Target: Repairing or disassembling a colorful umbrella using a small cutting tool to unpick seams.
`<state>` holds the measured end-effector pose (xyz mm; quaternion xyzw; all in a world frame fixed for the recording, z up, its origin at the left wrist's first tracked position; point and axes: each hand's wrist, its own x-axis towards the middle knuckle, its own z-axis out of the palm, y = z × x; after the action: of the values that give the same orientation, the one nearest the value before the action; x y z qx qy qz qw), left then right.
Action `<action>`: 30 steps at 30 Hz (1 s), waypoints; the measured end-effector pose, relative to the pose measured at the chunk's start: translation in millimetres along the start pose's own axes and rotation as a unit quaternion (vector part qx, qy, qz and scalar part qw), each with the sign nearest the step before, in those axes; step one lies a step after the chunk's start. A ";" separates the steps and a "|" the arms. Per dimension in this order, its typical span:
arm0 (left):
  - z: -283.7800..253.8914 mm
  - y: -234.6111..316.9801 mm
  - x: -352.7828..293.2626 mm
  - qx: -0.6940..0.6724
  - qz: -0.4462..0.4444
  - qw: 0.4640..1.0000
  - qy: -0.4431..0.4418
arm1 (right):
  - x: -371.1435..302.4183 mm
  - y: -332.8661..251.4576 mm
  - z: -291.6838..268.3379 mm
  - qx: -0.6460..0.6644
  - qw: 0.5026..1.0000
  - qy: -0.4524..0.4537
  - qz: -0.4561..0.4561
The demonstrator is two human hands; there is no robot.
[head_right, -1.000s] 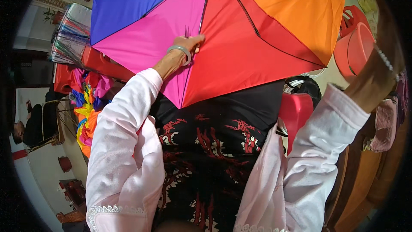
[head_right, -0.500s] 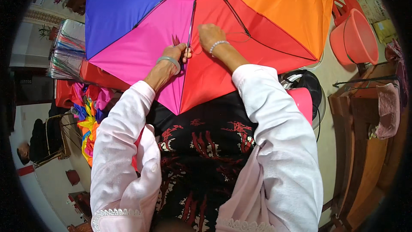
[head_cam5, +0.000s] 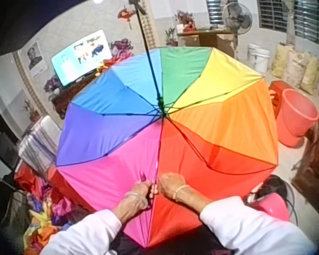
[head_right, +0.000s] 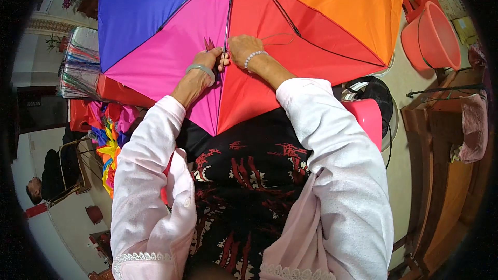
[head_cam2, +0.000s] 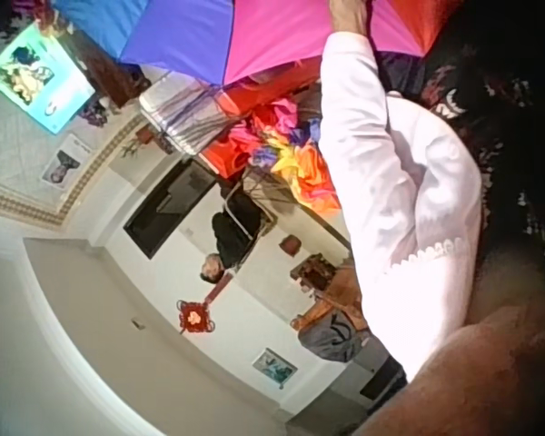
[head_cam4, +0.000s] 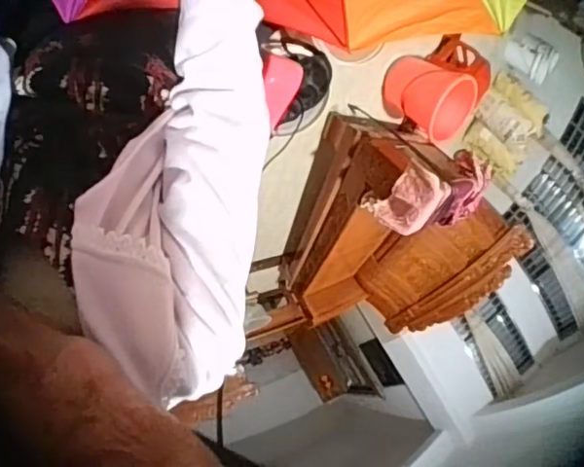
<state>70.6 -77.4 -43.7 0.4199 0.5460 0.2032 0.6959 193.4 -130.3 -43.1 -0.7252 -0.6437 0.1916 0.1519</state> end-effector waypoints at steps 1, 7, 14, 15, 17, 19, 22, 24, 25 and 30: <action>-1.1 -0.2 0.2 0.000 0.000 1.000 0.001 | 0.6 -1.1 0.8 0.014 1.000 0.001 -0.001; -2.3 -1.0 4.0 0.008 0.001 1.000 -0.015 | 10.7 8.2 22.5 0.090 0.991 0.099 -0.022; 2.1 -2.9 3.4 -0.005 0.010 1.000 0.016 | 8.7 7.1 16.5 0.084 0.990 0.103 -0.048; 2.6 -4.2 3.4 -0.008 0.016 0.999 0.026 | 7.2 6.6 13.8 0.085 0.990 0.102 -0.049; 2.9 -6.0 3.6 -0.011 0.023 0.999 0.037 | 1.2 6.8 8.8 0.054 0.996 0.067 -0.036; 2.7 -7.6 4.2 -0.030 0.030 0.996 0.083 | -4.5 6.9 3.7 0.039 0.998 0.049 -0.029; -1.1 -8.8 4.1 -0.058 0.032 0.993 0.095 | -10.6 8.4 -1.2 0.048 0.998 -0.006 -0.031; -3.5 -8.3 3.3 -0.094 0.029 0.993 0.070 | -12.2 10.0 -0.9 0.050 0.998 -0.007 -0.028; -3.8 -7.9 3.4 -0.093 0.029 0.993 0.070 | -12.7 10.3 -0.7 0.052 0.998 -0.009 -0.026; -5.4 -6.1 3.6 -0.100 0.006 0.994 0.048 | -15.6 9.9 -2.5 0.058 0.998 -0.018 -0.019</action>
<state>65.6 -76.2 -51.0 0.3413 0.5536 0.2804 0.7060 201.8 -146.9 -44.2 -0.6991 -0.6479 0.2385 0.1860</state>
